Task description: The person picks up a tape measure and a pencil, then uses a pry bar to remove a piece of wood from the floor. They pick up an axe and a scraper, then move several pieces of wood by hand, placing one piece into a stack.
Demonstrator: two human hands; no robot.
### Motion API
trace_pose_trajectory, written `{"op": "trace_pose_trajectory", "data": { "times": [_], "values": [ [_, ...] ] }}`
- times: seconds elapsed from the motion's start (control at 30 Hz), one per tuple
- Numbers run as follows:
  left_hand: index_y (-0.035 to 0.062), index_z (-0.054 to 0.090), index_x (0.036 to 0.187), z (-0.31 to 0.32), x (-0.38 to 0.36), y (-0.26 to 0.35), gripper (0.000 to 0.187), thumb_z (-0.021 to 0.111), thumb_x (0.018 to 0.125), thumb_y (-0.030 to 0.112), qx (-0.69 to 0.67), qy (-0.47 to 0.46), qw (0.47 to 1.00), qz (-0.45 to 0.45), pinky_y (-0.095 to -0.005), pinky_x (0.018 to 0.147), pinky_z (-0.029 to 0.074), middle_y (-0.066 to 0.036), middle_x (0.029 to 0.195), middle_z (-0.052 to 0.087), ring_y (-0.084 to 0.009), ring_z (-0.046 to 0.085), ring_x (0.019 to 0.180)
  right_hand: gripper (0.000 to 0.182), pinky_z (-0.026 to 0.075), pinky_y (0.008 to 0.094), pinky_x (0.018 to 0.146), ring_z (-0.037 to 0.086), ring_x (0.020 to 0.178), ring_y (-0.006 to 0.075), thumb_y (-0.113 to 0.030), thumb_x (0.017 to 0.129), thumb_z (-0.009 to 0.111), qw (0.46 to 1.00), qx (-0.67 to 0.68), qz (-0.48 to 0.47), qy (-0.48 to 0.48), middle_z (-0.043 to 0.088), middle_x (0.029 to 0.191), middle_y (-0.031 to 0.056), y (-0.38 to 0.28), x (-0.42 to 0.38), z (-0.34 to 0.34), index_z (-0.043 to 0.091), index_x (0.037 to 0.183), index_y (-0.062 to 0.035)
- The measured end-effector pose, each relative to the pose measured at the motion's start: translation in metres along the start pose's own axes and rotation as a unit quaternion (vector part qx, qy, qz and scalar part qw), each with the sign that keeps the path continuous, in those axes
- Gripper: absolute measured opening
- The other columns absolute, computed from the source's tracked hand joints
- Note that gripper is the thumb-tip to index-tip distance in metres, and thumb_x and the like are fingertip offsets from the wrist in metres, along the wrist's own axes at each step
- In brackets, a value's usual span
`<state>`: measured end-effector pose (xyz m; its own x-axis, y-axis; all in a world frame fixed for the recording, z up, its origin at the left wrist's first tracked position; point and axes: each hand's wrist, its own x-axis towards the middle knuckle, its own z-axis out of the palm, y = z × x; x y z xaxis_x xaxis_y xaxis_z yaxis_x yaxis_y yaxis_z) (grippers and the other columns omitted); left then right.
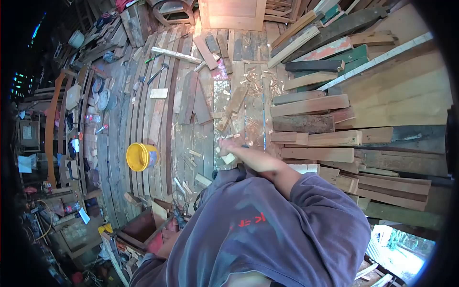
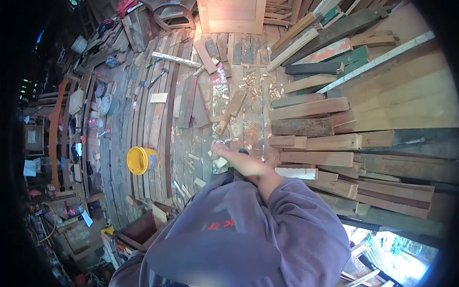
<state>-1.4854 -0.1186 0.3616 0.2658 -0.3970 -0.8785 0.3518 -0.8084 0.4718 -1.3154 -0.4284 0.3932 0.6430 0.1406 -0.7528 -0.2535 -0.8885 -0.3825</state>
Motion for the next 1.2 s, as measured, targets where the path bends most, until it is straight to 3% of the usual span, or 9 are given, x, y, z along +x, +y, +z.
{"op": "trace_pose_trajectory", "data": {
  "times": [0.37, 0.4, 0.53, 0.63, 0.97, 1.07, 1.2],
  "values": [
    [0.0040, 0.064, 0.099, 0.033, -0.002, 0.008, 0.028, 0.058, 0.077, 0.018, -0.008, -0.006, 1.000, -0.021, -0.0362, 0.069, 0.048, -0.009, 0.092, 0.065, -0.0216, 0.061, 0.078, 0.110, 0.042, 0.0350, 0.096, 0.049, 0.116, 0.0316, -0.047, 0.065, 0.069, 0.999, -0.036, -0.009, -0.009, 0.050, 0.124, 0.0247, 0.058, 0.012, -0.008, 0.010, 0.136, 0.0136],
    [0.0040, 0.064, 0.099, 0.034, -0.002, 0.009, 0.027, 0.058, 0.077, 0.018, -0.010, -0.007, 1.000, -0.022, -0.0362, 0.069, 0.048, -0.009, 0.092, 0.065, -0.0216, 0.061, 0.078, 0.097, 0.042, 0.0370, 0.097, 0.047, 0.119, 0.0309, -0.037, 0.069, 0.065, 1.000, -0.023, 0.002, -0.016, 0.044, 0.131, 0.0231, 0.061, 0.014, -0.008, 0.015, 0.136, 0.0119],
    [0.0041, 0.064, 0.099, 0.039, -0.002, 0.012, 0.027, 0.058, 0.077, 0.018, -0.014, -0.008, 1.000, -0.022, -0.0362, 0.069, 0.048, -0.009, 0.092, 0.066, -0.0217, 0.061, 0.078, 0.104, 0.041, 0.0358, 0.097, 0.047, 0.119, 0.0308, -0.043, 0.067, 0.068, 0.998, -0.063, 0.008, -0.016, 0.045, 0.130, 0.0220, 0.072, 0.019, -0.009, 0.013, 0.137, 0.0116],
    [0.0042, 0.064, 0.099, 0.042, -0.002, 0.014, 0.027, 0.058, 0.077, 0.019, -0.017, -0.009, 1.000, -0.023, -0.0363, 0.069, 0.048, -0.009, 0.092, 0.066, -0.0218, 0.061, 0.078, 0.102, 0.043, 0.0355, 0.095, 0.048, 0.117, 0.0307, -0.048, 0.063, 0.069, 0.997, -0.071, -0.009, -0.018, 0.047, 0.126, 0.0245, 0.075, 0.017, -0.016, 0.025, 0.134, 0.0105],
    [0.0044, 0.064, 0.099, 0.048, 0.002, 0.023, 0.027, 0.059, 0.076, 0.019, -0.026, -0.014, 0.999, -0.017, -0.0364, 0.069, 0.048, -0.009, 0.091, 0.066, -0.0221, 0.061, 0.078, 0.099, 0.043, 0.0357, 0.094, 0.049, 0.115, 0.0319, -0.048, 0.063, 0.068, 0.998, -0.064, 0.009, 0.019, 0.048, 0.126, 0.0238, 0.076, 0.016, -0.021, 0.028, 0.133, 0.0098],
    [0.0045, 0.065, 0.099, 0.048, 0.004, 0.024, 0.027, 0.059, 0.076, 0.019, -0.024, -0.016, 0.999, -0.014, -0.0364, 0.069, 0.048, -0.009, 0.091, 0.066, -0.0222, 0.061, 0.078, 0.102, 0.041, 0.0378, 0.098, 0.044, 0.121, 0.0317, -0.042, 0.067, 0.066, 0.997, -0.066, 0.033, -0.031, 0.042, 0.132, 0.0221, 0.068, 0.012, -0.028, 0.013, 0.139, 0.0076],
    [0.0046, 0.065, 0.098, 0.038, 0.008, 0.023, 0.027, 0.059, 0.076, 0.019, 0.001, -0.031, 0.999, -0.014, -0.0365, 0.069, 0.048, -0.009, 0.091, 0.066, -0.0223, 0.061, 0.078, 0.102, 0.040, 0.0387, 0.098, 0.043, 0.122, 0.0318, -0.042, 0.068, 0.064, 0.996, -0.075, 0.027, -0.039, 0.041, 0.133, 0.0217, 0.061, 0.005, -0.031, 0.009, 0.140, 0.0069]
  ]
}}
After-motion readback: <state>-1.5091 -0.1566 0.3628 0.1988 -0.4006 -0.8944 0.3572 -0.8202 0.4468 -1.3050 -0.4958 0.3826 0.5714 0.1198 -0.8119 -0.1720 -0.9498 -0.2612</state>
